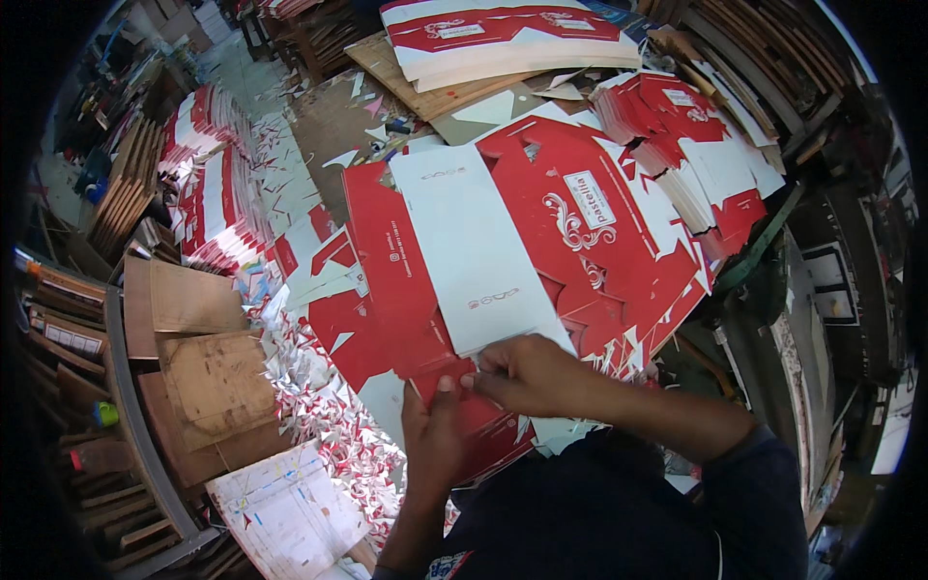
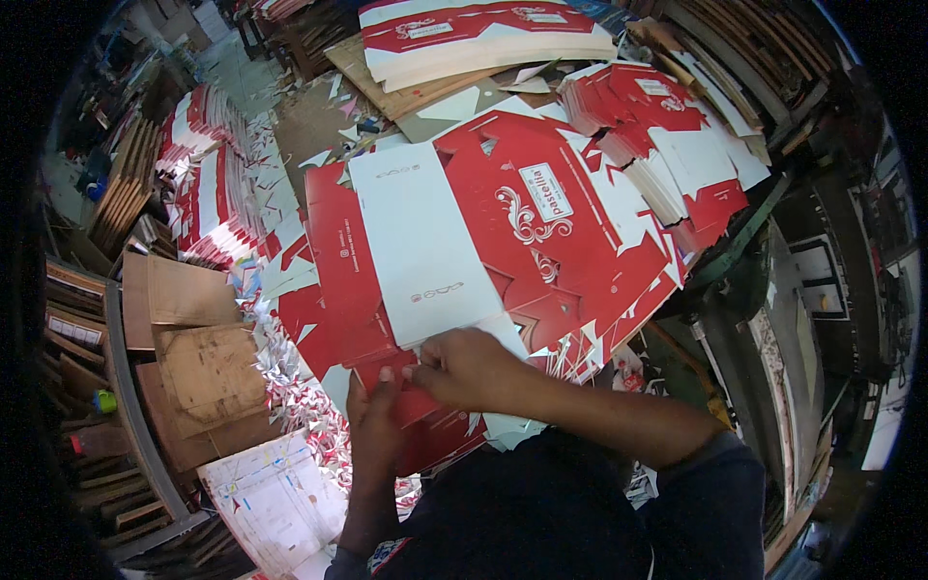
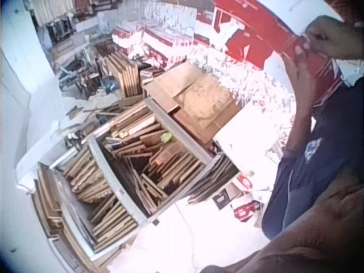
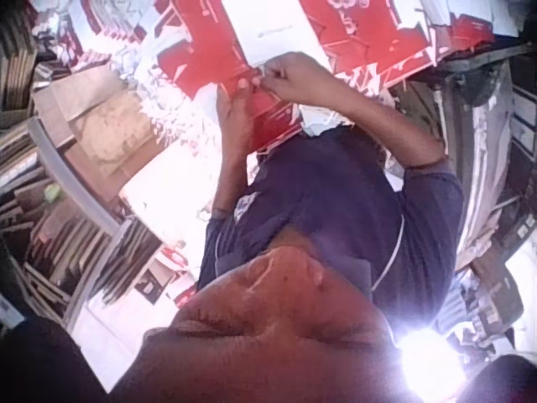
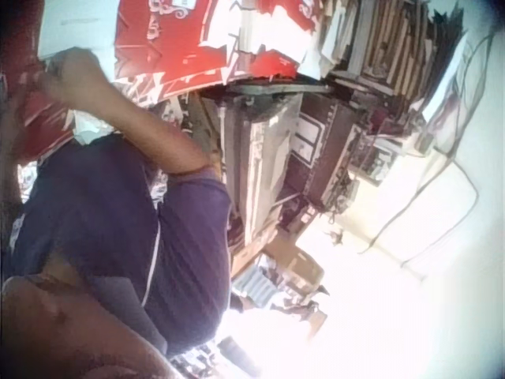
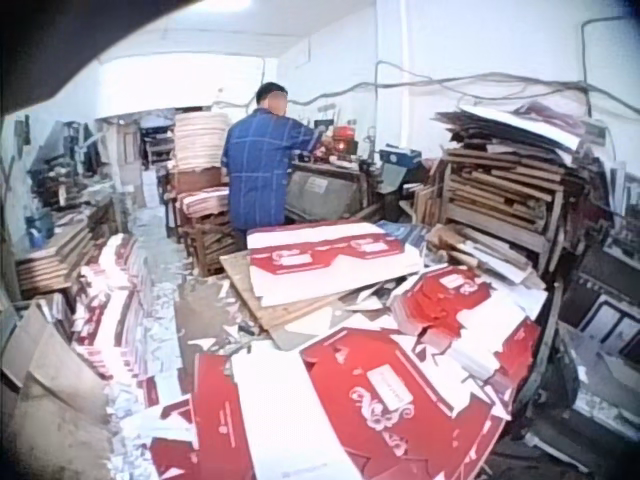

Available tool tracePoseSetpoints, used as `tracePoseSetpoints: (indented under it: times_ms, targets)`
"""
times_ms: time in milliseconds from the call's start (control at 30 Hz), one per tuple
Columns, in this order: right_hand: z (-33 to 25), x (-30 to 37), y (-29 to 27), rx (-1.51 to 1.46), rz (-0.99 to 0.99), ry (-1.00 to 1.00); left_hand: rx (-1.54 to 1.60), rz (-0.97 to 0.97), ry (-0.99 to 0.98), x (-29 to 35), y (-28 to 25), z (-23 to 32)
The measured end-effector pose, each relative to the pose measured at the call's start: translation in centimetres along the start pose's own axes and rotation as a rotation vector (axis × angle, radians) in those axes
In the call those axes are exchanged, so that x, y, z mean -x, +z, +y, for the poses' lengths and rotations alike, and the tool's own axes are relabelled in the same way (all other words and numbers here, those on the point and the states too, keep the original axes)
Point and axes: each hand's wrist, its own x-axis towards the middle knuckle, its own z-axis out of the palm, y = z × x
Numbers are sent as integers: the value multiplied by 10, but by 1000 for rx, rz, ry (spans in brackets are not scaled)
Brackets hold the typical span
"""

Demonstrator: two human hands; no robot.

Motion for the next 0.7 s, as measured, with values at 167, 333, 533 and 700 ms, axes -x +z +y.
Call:
tracePoseSetpoints:
  times_ms: [167,333,533,700]
  targets:
    - [12,10,28,163,330,-300,-31,-8,-10,-8,-7,-7]
    - [-18,7,-5,130,-59,82,70,14,0,0,-2,-10]
    - [-4,3,-7,-69,-266,149,-128,46,11,12,8,5]
    - [15,19,18,-84,5,-101,-282,11,109,4,1,-2]
